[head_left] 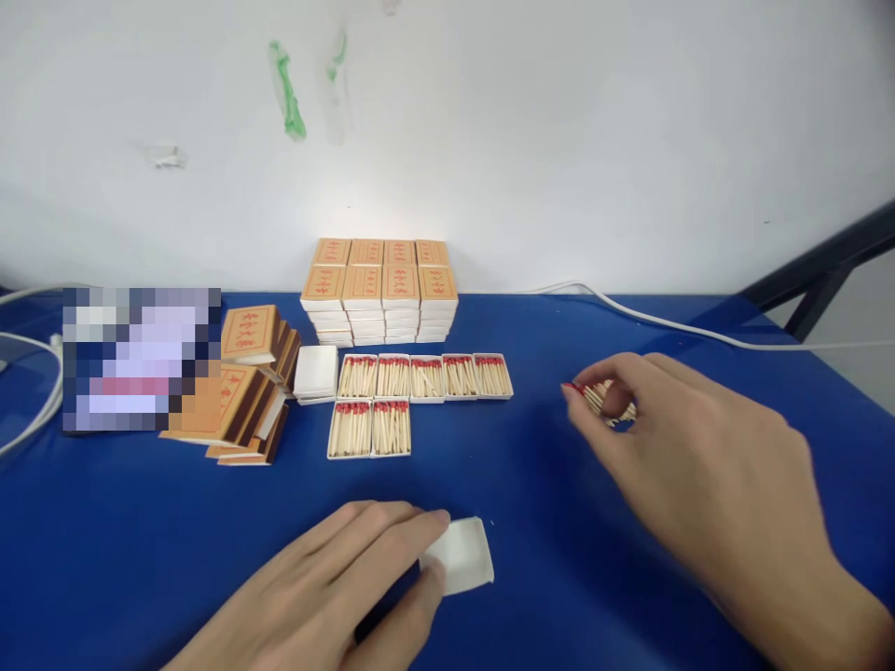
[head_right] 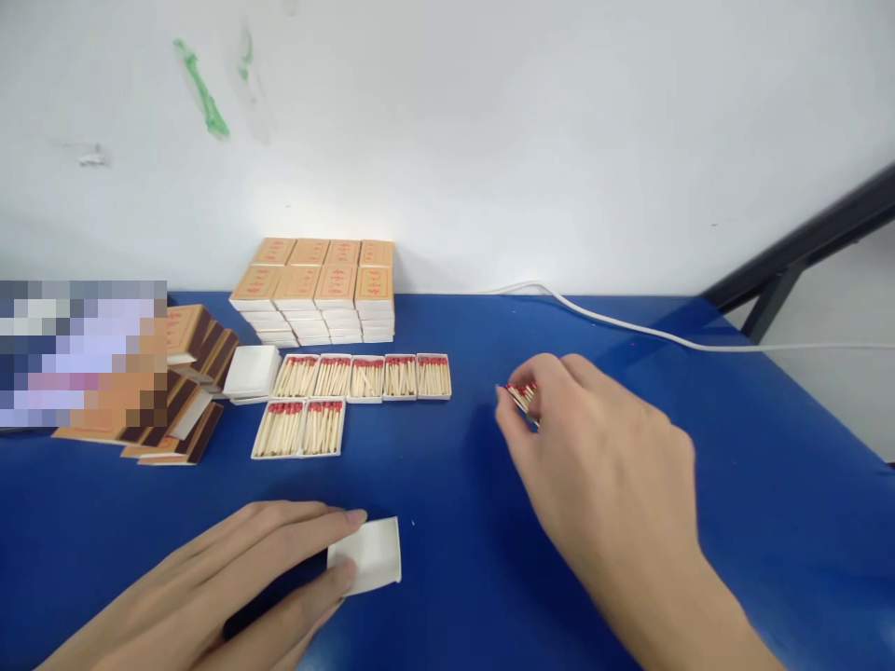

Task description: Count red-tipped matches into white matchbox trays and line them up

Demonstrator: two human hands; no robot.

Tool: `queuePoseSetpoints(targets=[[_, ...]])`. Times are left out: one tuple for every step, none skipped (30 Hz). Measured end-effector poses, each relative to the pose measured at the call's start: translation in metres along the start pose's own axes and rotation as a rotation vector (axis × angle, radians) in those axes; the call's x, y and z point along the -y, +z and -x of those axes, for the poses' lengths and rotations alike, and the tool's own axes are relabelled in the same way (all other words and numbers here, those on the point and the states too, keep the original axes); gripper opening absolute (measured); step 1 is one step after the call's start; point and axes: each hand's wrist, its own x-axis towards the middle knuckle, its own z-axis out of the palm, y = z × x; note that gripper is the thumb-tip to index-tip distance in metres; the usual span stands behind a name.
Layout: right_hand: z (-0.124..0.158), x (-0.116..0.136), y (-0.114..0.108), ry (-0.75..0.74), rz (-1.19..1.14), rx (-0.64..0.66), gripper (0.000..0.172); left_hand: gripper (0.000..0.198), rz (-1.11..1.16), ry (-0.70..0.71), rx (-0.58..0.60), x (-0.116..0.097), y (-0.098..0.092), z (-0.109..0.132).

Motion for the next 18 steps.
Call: queuePoseSetpoints(targets=[[-0.001, -0.006, -0.001, 0.017, 0.031, 0.044, 0.025, 0.038, 0.011, -0.002, 0.007, 0.0, 0.001, 0.002], [-0.002, -0.011, -0.001, 0.004, 0.054, 0.119, 0.031, 0.039, 0.021, -0.008, -0.003, 0.0, 0.003, 0.005], [-0.002, -0.014, -0.002, 0.007, 0.072, 0.163, 0.036, 0.04, 0.028, -0.016, -0.011, -0.001, 0.006, 0.008], [-0.002, -0.016, -0.002, 0.006, 0.084, 0.189, 0.039, 0.041, 0.033, -0.032, -0.027, -0.002, 0.009, 0.012], [-0.001, -0.016, -0.002, 0.003, 0.094, 0.196, 0.041, 0.042, 0.038, -0.038, -0.036, -0.003, 0.012, 0.016], [0.0, -0.016, -0.002, -0.001, 0.1, 0.182, 0.042, 0.042, 0.033, -0.051, -0.025, -0.003, 0.014, 0.02], [0.001, -0.015, -0.001, -0.011, 0.104, 0.163, 0.043, 0.043, 0.034, -0.046, -0.011, -0.004, 0.016, 0.023], [0.002, -0.014, 0.0, -0.026, 0.103, 0.146, 0.043, 0.041, 0.034, -0.04, 0.011, -0.004, 0.017, 0.025], [0.003, -0.013, 0.001, -0.04, 0.099, 0.135, 0.043, 0.039, 0.039, -0.038, 0.026, -0.005, 0.017, 0.025], [0.004, -0.012, 0.002, -0.05, 0.091, 0.136, 0.041, 0.037, 0.048, -0.039, 0.035, -0.005, 0.017, 0.024], [0.004, -0.012, 0.002, -0.051, 0.082, 0.151, 0.039, 0.037, 0.059, -0.045, 0.04, -0.005, 0.016, 0.02], [0.003, -0.012, 0.001, -0.044, 0.07, 0.173, 0.037, 0.04, 0.069, -0.057, 0.037, -0.005, 0.015, 0.015], [0.002, -0.011, 0.001, -0.031, 0.059, 0.197, 0.034, 0.045, 0.077, -0.07, 0.033, -0.005, 0.015, 0.01], [0.001, -0.011, -0.001, -0.013, 0.048, 0.223, 0.031, 0.048, 0.083, -0.076, 0.034, -0.005, 0.014, 0.004], [-0.001, -0.01, -0.002, 0.008, 0.039, 0.25, 0.03, 0.05, 0.086, -0.081, 0.035, -0.005, 0.013, -0.002], [-0.002, -0.009, -0.004, 0.031, 0.032, 0.277, 0.029, 0.051, 0.087, -0.083, 0.037, -0.005, 0.012, -0.006], [-0.004, -0.008, -0.006, 0.053, 0.025, 0.306, 0.029, 0.051, 0.087, -0.086, 0.039, -0.006, 0.011, -0.008], [-0.006, -0.007, -0.008, 0.071, 0.015, 0.336, 0.029, 0.052, 0.086, -0.089, 0.041, -0.006, 0.011, -0.009]])
